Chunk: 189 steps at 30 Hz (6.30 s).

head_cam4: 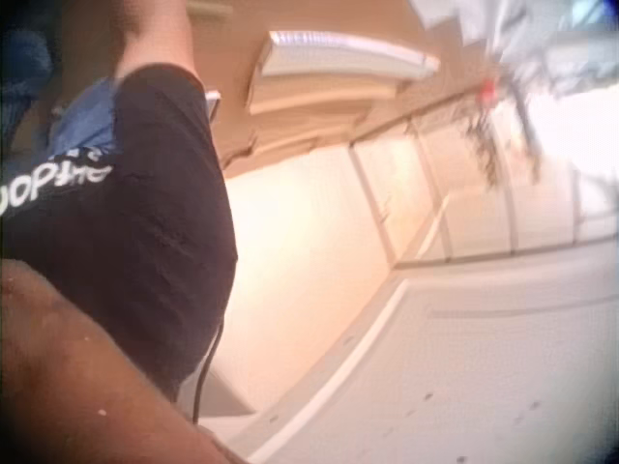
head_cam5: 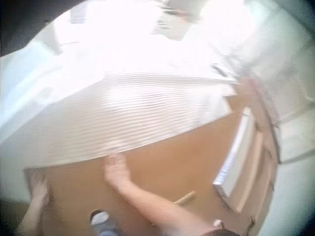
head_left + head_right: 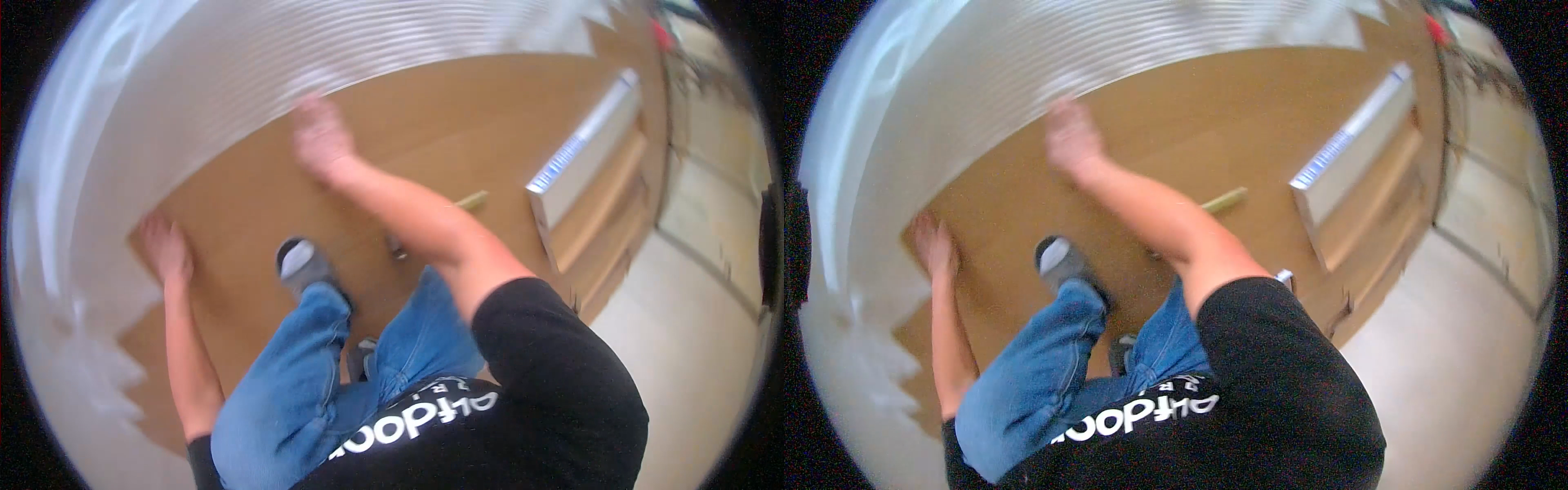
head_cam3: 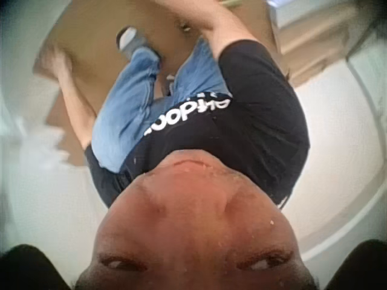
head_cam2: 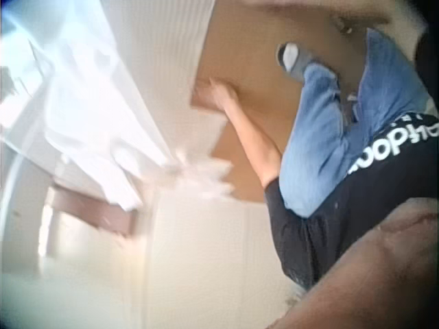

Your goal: The person installs laminate flooring by laying down underlayment, positioning floor planks, tapping them together with a hammer, and marking planks with a pencil and square for cutting.

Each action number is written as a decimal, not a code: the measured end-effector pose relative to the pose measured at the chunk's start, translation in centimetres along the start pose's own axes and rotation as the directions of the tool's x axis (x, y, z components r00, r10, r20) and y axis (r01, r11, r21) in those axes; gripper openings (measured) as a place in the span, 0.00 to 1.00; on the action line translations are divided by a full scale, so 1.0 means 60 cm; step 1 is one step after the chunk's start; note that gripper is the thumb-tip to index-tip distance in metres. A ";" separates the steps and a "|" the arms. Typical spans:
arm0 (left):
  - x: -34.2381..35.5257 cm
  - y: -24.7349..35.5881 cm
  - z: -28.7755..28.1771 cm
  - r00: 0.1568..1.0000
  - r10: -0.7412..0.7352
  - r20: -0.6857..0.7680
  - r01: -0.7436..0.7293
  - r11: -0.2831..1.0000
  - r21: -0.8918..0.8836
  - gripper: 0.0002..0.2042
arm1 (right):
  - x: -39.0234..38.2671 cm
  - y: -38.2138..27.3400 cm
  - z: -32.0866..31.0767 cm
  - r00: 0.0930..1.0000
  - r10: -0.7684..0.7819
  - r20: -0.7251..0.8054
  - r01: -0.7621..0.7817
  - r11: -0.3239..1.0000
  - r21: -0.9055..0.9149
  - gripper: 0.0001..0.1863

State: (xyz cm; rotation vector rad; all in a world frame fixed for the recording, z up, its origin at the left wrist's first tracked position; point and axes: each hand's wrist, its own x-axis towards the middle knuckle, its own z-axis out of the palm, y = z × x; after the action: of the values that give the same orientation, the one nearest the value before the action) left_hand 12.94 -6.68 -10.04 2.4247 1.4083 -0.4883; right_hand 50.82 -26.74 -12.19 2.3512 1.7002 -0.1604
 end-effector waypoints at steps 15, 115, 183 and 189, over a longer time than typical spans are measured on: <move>0.012 -0.018 -0.066 0.998 0.022 -0.052 -0.009 0.972 0.235 0.36 | -0.021 0.545 0.024 0.432 0.817 -0.382 -0.635 0.577 0.514 0.47; -0.350 1.070 -0.671 -0.538 0.757 0.371 -0.754 -0.235 -0.613 0.14 | -1.002 -0.003 -0.818 -0.364 0.899 0.242 -0.765 -0.437 0.473 0.32; 0.410 1.187 -0.326 0.931 0.319 0.179 -0.338 0.937 0.087 0.34 | -0.113 1.281 0.137 0.290 0.766 0.574 -0.254 -0.517 0.818 0.28; 0.417 1.184 -0.319 0.934 0.323 0.154 -0.336 0.939 0.071 0.34 | -0.107 1.280 0.123 0.373 0.725 0.579 -0.202 -0.546 0.813 0.24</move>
State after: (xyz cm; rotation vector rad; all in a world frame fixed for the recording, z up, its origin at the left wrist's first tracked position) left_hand 89.40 -13.32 2.24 2.5753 0.9136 -0.6389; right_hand 121.82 -57.34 -8.24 4.1167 -1.0178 -1.2089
